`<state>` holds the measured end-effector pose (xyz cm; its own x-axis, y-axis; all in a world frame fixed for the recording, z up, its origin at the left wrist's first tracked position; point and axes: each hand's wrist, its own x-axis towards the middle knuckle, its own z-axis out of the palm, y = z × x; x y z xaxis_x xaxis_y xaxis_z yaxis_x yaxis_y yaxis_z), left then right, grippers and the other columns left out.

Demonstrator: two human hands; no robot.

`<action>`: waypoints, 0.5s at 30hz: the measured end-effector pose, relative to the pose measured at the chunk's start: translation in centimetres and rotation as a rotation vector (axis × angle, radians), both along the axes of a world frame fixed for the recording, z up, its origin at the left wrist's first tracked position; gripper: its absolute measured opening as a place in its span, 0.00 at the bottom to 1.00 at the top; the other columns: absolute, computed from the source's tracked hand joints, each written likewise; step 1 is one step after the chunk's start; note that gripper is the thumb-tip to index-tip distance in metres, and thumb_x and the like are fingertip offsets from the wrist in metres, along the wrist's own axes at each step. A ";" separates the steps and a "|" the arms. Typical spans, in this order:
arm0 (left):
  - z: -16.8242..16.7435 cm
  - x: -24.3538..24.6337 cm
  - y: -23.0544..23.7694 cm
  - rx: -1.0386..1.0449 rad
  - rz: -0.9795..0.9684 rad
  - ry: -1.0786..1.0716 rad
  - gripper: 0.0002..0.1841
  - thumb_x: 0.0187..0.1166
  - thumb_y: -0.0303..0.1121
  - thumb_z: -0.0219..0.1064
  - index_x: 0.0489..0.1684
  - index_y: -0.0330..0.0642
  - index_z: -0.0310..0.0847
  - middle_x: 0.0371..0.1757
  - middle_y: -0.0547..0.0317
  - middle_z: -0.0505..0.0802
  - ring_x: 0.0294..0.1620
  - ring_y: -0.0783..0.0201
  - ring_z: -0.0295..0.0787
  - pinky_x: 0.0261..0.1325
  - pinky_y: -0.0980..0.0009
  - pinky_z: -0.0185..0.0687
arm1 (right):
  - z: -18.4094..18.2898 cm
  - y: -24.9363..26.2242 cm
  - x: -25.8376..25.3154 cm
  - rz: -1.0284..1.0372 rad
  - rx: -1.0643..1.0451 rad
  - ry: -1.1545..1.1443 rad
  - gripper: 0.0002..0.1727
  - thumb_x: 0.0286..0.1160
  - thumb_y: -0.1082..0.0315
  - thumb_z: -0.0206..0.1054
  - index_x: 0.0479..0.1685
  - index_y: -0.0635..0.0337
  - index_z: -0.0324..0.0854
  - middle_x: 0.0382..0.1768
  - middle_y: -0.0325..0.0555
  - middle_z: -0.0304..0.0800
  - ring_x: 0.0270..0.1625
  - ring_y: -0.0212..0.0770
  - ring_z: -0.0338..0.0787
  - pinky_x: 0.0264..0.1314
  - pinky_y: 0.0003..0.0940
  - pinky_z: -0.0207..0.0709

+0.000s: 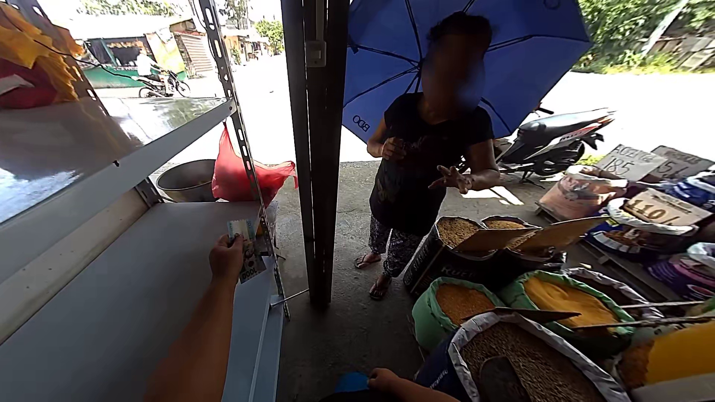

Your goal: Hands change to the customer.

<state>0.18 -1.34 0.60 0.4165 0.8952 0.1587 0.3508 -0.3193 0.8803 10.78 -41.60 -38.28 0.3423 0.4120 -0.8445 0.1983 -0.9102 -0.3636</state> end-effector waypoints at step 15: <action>-0.1 0.1 0.1 -0.037 0.000 -0.003 0.12 0.89 0.37 0.63 0.49 0.36 0.86 0.41 0.50 0.91 0.41 0.60 0.87 0.50 0.55 0.81 | -1.9 0.3 0.5 0.008 0.001 -0.005 0.30 0.86 0.45 0.56 0.75 0.55 0.80 0.73 0.57 0.84 0.80 0.54 0.79 0.83 0.59 0.65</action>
<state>0.24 -1.23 0.49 0.4161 0.9005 0.1263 0.3485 -0.2862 0.8925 11.25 -41.31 -40.19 0.3431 0.4153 -0.8425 0.2069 -0.9083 -0.3636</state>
